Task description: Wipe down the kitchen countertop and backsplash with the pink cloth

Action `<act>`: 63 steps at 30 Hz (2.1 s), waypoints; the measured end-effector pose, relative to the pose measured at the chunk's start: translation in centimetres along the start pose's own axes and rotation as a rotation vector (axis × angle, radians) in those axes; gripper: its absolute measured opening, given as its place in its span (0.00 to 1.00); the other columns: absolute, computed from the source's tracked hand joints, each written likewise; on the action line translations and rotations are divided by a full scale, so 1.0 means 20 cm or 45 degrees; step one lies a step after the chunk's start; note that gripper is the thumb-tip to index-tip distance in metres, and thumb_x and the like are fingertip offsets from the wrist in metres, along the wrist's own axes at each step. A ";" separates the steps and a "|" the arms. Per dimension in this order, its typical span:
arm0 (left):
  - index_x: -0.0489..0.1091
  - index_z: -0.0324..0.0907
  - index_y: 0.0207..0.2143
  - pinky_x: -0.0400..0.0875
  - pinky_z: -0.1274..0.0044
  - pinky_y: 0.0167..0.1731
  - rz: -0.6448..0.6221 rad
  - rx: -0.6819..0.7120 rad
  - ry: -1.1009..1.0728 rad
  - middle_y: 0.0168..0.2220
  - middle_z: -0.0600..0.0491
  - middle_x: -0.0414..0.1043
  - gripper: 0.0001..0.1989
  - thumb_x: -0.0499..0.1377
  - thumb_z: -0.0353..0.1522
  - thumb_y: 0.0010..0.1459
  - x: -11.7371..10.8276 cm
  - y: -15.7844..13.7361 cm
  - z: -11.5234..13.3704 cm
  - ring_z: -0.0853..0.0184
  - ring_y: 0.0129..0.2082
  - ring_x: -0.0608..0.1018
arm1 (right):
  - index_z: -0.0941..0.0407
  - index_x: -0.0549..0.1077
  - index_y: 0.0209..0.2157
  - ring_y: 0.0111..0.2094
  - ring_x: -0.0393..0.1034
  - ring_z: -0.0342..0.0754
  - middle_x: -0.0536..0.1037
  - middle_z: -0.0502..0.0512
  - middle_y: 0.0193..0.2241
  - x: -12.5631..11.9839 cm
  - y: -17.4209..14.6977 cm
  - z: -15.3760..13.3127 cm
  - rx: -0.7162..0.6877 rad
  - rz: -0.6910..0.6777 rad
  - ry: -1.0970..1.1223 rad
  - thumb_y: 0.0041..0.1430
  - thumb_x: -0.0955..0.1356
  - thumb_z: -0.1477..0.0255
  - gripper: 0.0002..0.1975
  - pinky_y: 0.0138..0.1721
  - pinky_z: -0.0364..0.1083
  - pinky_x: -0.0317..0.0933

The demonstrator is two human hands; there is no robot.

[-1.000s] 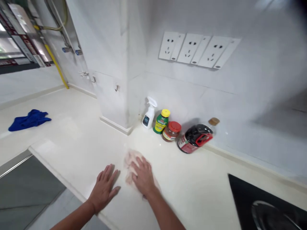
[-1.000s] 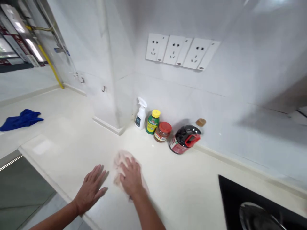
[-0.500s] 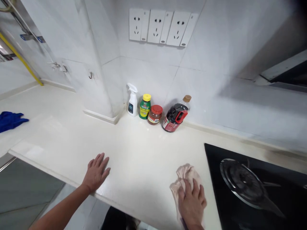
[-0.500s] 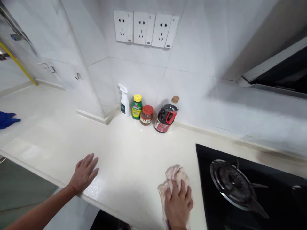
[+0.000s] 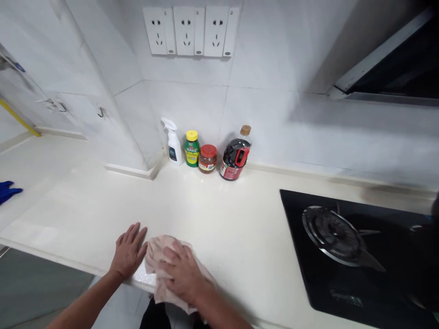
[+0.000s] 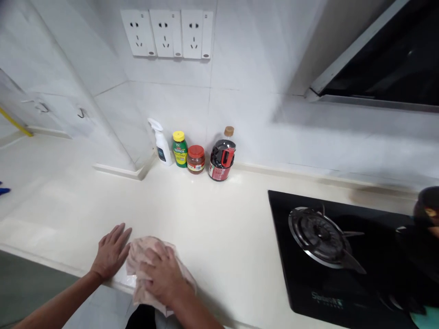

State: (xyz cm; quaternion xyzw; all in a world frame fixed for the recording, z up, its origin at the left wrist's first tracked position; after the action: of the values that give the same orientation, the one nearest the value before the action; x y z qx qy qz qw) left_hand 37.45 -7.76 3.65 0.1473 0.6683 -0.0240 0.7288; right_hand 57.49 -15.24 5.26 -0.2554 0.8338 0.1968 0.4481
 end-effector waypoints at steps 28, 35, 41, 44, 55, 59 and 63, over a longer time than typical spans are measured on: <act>0.65 0.40 0.63 0.55 0.52 0.65 0.023 0.121 -0.525 0.68 0.37 0.61 0.25 0.48 0.40 0.69 0.02 -0.03 0.00 0.48 0.70 0.59 | 0.53 0.71 0.57 0.69 0.40 0.72 0.58 0.63 0.67 0.11 -0.29 -0.02 0.947 0.636 -0.386 0.65 0.66 0.63 0.20 0.61 0.75 0.50; 0.56 0.45 0.68 0.59 0.59 0.66 -0.223 0.047 -1.177 0.67 0.42 0.60 0.28 0.50 0.42 0.68 0.06 -0.07 -0.11 0.56 0.67 0.64 | 0.48 0.76 0.48 0.70 0.47 0.59 0.69 0.53 0.62 0.36 0.10 -0.35 0.506 0.618 0.270 0.71 0.58 0.67 0.17 0.66 0.68 0.48; 0.68 0.49 0.61 0.63 0.58 0.59 -0.560 0.383 -1.183 0.57 0.46 0.72 0.30 0.64 0.46 0.57 0.00 -0.06 -0.02 0.53 0.57 0.69 | 0.50 0.74 0.55 0.64 0.60 0.58 0.71 0.57 0.60 0.36 -0.01 -0.18 0.842 0.905 1.253 0.68 0.62 0.48 0.26 0.67 0.61 0.53; 0.75 0.49 0.53 0.62 0.59 0.57 -0.631 0.442 -1.158 0.53 0.47 0.74 0.29 0.71 0.44 0.48 -0.02 -0.05 0.02 0.53 0.54 0.69 | 0.49 0.68 0.61 0.58 0.67 0.60 0.71 0.57 0.60 0.40 -0.04 -0.14 0.951 0.940 1.813 0.62 0.66 0.45 0.33 0.61 0.60 0.61; 0.74 0.39 0.35 0.67 0.76 0.35 -0.931 0.275 -1.182 0.31 0.54 0.74 0.14 0.48 0.31 0.61 -0.02 -0.15 0.27 0.67 0.32 0.73 | 0.52 0.66 0.28 0.42 0.69 0.56 0.73 0.57 0.37 0.18 -0.15 -0.17 1.073 0.709 0.556 0.47 0.71 0.59 0.14 0.47 0.54 0.65; 0.74 0.40 0.31 0.63 0.79 0.30 -1.115 0.355 -1.152 0.28 0.56 0.74 0.14 0.50 0.32 0.60 -0.06 -0.27 0.37 0.70 0.29 0.71 | 0.52 0.68 0.42 0.32 0.70 0.51 0.74 0.50 0.31 0.25 -0.26 -0.27 1.120 0.552 0.760 0.53 0.67 0.62 0.15 0.38 0.48 0.66; 0.75 0.43 0.28 0.61 0.77 0.29 -1.217 0.540 -1.096 0.25 0.56 0.71 0.11 0.55 0.36 0.58 -0.16 -0.30 0.46 0.68 0.27 0.70 | 0.51 0.73 0.41 0.40 0.74 0.53 0.78 0.53 0.37 0.25 -0.38 -0.39 0.992 0.536 0.872 0.65 0.63 0.55 0.16 0.45 0.49 0.68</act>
State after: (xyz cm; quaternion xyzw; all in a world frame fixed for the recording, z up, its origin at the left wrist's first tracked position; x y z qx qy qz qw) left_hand 44.67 -16.31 6.33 -0.0475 0.2910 -0.5307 0.7946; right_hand 54.62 -26.93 4.28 0.0517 0.9758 -0.1349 0.1640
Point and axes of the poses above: each hand's wrist, its own y-axis towards the middle knuckle, its own x-axis out of the palm, z = x × y, the point moved 9 cm from there along y, towards the middle knuckle
